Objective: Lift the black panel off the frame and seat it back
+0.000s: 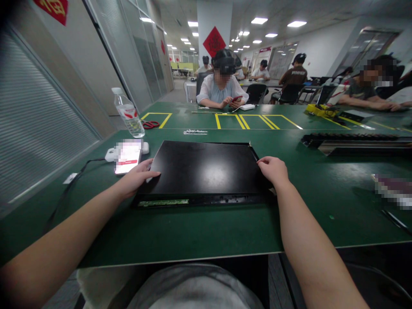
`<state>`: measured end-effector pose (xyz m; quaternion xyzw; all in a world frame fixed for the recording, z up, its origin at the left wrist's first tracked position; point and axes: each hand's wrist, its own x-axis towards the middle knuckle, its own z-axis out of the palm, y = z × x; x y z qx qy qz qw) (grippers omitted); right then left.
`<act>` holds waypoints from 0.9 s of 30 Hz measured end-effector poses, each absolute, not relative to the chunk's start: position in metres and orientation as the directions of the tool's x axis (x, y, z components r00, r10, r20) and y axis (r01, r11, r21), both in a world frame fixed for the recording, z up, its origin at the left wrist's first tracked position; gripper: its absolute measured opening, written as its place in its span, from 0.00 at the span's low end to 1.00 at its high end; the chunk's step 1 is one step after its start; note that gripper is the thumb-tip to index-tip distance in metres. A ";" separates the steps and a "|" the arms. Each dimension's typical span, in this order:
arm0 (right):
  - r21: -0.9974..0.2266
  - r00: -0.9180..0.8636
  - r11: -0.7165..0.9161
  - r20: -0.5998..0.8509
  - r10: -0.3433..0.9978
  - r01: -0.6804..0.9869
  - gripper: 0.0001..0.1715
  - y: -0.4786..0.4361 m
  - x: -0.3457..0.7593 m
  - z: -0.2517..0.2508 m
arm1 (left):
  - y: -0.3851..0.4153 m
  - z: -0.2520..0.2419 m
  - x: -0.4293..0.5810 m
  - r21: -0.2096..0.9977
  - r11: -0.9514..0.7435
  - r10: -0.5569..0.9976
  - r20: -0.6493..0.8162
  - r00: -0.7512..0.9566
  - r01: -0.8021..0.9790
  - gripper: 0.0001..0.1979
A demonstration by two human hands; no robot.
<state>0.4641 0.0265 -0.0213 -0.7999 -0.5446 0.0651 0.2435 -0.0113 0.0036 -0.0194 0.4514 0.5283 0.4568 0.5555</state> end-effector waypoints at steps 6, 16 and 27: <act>-0.469 0.402 -0.287 0.163 0.901 0.835 0.16 0.026 0.464 -0.021 | 0.005 -0.022 -0.013 0.986 0.164 0.986 -0.163 0.021 -0.020 0.33; -0.475 0.405 -0.294 0.148 0.902 0.830 0.17 0.026 0.464 -0.021 | 0.004 -0.020 -0.013 0.985 0.171 0.985 -0.170 0.016 -0.014 0.32; -0.468 0.407 -0.299 0.148 0.902 0.832 0.16 0.026 0.465 -0.021 | 0.005 -0.022 -0.012 0.986 0.167 0.986 -0.167 0.007 -0.023 0.31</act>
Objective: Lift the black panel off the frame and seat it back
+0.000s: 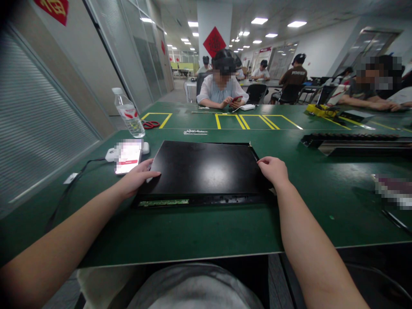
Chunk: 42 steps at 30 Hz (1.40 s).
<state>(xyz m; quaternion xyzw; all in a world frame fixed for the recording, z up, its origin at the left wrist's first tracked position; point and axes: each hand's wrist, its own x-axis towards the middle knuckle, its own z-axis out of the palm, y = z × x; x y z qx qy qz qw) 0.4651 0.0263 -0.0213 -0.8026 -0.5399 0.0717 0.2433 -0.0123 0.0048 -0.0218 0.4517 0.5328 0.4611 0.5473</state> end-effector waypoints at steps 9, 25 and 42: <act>-0.472 0.406 -0.294 0.153 0.901 0.831 0.15 0.026 0.464 -0.021 | 0.006 -0.021 -0.012 0.983 0.182 0.983 -0.181 0.016 -0.027 0.32; -0.479 0.399 -0.278 0.171 0.901 0.833 0.14 0.025 0.465 -0.021 | 0.003 -0.016 -0.010 0.984 0.179 0.984 -0.179 -0.016 -0.001 0.30; -0.478 0.393 -0.268 0.183 0.901 0.837 0.15 0.026 0.465 -0.022 | 0.002 -0.016 -0.008 0.983 0.181 0.983 -0.180 0.014 -0.031 0.31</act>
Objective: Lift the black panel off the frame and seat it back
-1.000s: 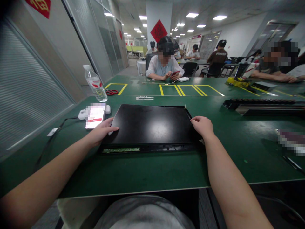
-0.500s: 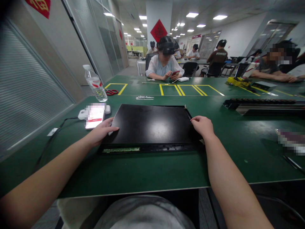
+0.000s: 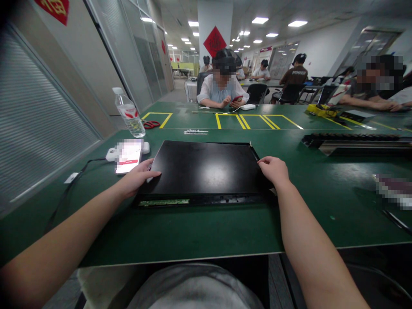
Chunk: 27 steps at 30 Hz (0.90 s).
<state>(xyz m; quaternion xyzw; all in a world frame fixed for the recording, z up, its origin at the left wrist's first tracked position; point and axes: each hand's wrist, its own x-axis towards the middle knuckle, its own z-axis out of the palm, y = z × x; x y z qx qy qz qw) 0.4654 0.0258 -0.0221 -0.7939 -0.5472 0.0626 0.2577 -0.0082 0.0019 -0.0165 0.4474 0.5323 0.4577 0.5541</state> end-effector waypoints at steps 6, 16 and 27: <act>-0.483 0.394 -0.271 0.171 0.903 0.832 0.15 0.026 0.465 -0.021 | 0.000 -0.012 -0.005 0.983 0.183 0.983 -0.183 -0.020 -0.020 0.31; -0.467 0.391 -0.275 0.170 0.904 0.840 0.15 0.026 0.466 -0.022 | 0.003 -0.017 -0.010 0.987 0.163 0.987 -0.162 -0.016 0.007 0.32; -0.468 0.394 -0.272 0.184 0.900 0.840 0.14 0.027 0.467 -0.024 | 0.002 -0.016 -0.009 0.986 0.167 0.986 -0.167 -0.020 0.007 0.33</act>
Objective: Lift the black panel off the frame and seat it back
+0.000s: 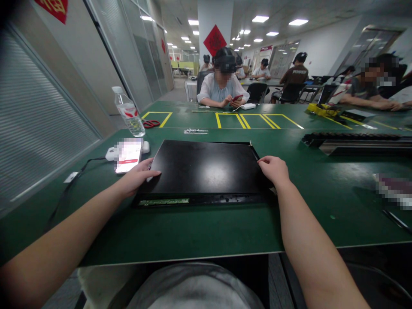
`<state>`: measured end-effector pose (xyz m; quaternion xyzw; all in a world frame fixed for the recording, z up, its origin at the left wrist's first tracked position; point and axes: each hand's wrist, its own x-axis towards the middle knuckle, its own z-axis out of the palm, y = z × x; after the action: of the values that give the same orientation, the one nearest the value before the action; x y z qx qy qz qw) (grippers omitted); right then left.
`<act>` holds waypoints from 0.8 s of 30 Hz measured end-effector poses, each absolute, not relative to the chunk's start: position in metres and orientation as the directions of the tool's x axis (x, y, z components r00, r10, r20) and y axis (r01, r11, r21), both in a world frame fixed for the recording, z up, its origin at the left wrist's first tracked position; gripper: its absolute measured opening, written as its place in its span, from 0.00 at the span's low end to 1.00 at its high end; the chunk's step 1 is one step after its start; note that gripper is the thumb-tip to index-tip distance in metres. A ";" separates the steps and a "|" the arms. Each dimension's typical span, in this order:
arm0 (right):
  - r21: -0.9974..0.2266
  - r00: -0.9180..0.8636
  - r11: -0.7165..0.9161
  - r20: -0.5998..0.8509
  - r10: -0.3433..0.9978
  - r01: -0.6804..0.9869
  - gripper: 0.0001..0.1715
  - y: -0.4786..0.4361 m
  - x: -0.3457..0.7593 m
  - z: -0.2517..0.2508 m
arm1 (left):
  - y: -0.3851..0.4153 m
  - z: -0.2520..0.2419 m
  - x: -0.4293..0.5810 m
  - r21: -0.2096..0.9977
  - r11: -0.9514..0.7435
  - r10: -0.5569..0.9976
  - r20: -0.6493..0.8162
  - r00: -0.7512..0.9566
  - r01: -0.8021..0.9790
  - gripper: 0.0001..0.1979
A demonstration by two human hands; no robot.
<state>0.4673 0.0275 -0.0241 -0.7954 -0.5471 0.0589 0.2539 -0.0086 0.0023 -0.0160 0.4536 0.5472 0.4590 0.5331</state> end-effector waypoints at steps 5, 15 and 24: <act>-0.464 0.404 -0.293 0.158 0.901 0.836 0.16 0.026 0.465 -0.021 | 0.004 -0.018 -0.011 0.987 0.163 0.987 -0.163 0.004 -0.004 0.33; -0.476 0.397 -0.280 0.165 0.903 0.834 0.15 0.025 0.465 -0.021 | 0.002 -0.016 -0.009 0.986 0.165 0.986 -0.165 -0.003 -0.008 0.32; -0.455 0.380 -0.266 0.180 0.907 0.850 0.17 0.028 0.469 -0.025 | 0.003 -0.019 -0.011 0.985 0.168 0.985 -0.167 0.040 -0.025 0.34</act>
<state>0.4685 0.0285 -0.0247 -0.7933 -0.5536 0.0583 0.2464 -0.0107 0.0034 -0.0189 0.4583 0.5237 0.4537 0.5567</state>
